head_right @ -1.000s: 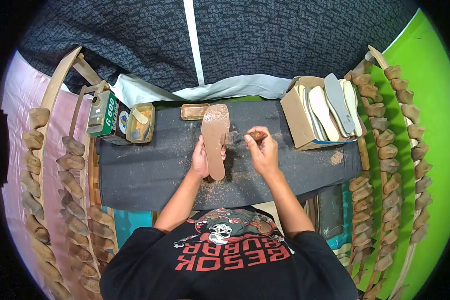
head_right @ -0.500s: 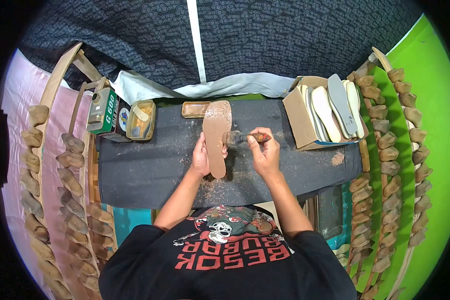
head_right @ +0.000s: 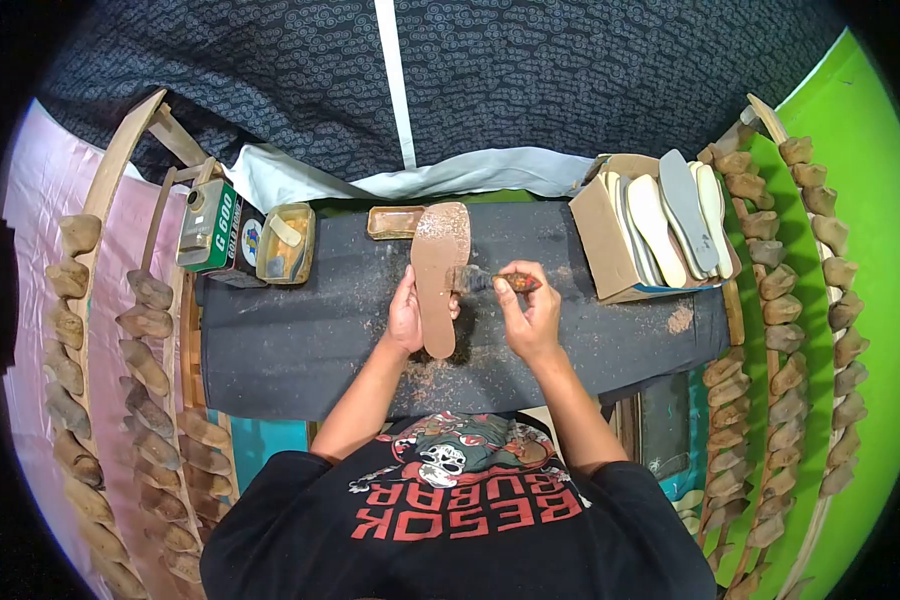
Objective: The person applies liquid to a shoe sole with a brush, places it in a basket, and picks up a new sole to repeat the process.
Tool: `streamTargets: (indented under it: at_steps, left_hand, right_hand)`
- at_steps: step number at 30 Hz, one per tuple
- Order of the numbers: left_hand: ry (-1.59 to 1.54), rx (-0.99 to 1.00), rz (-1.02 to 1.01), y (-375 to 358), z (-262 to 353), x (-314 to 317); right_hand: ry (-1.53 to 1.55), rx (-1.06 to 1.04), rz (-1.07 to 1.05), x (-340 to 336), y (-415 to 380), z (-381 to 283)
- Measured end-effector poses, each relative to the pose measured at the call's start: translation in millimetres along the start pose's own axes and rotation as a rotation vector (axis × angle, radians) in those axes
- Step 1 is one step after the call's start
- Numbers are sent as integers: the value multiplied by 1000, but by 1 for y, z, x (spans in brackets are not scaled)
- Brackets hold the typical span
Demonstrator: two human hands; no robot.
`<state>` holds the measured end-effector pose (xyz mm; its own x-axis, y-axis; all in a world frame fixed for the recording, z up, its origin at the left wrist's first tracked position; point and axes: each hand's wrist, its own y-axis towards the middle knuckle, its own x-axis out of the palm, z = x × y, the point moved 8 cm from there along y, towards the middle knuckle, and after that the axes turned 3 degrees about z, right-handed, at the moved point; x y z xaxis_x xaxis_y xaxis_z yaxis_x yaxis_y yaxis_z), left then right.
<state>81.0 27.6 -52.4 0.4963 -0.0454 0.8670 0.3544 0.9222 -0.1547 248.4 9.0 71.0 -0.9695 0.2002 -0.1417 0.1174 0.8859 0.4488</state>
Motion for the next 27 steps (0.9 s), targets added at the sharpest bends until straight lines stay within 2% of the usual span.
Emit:
streamTargets:
  at_steps: [2,5,10,15,17,21,23,25,27]
  left_hand:
    - [8,-17,13,-2,-4,-5]
    - [70,-65,-109,1,-16,1]
    - [47,-51,-35,0,-20,8]
    - [63,7,-10,-3,-9,-3]
    - [58,-56,-27,-5,-15,-2]
    - [41,-40,-77,-4,-17,11]
    - [-1,-24,-16,-4,-13,10]
    - [16,-30,-11,-2,-14,-4]
    - [35,-41,-4,-1,-14,-10]
  right_hand:
    - [25,24,29,-2,3,6]
    - [132,62,106,5,25,2]
    - [-91,-62,33,13,30,-12]
    - [-139,-102,-42,10,18,-12]
    - [-119,-34,30,4,25,-7]
    - [-38,-14,142,6,33,-1]
    - [-69,-16,101,6,21,3]
    - [-44,7,-67,20,8,0]
    - [-78,-40,-68,21,10,-4]
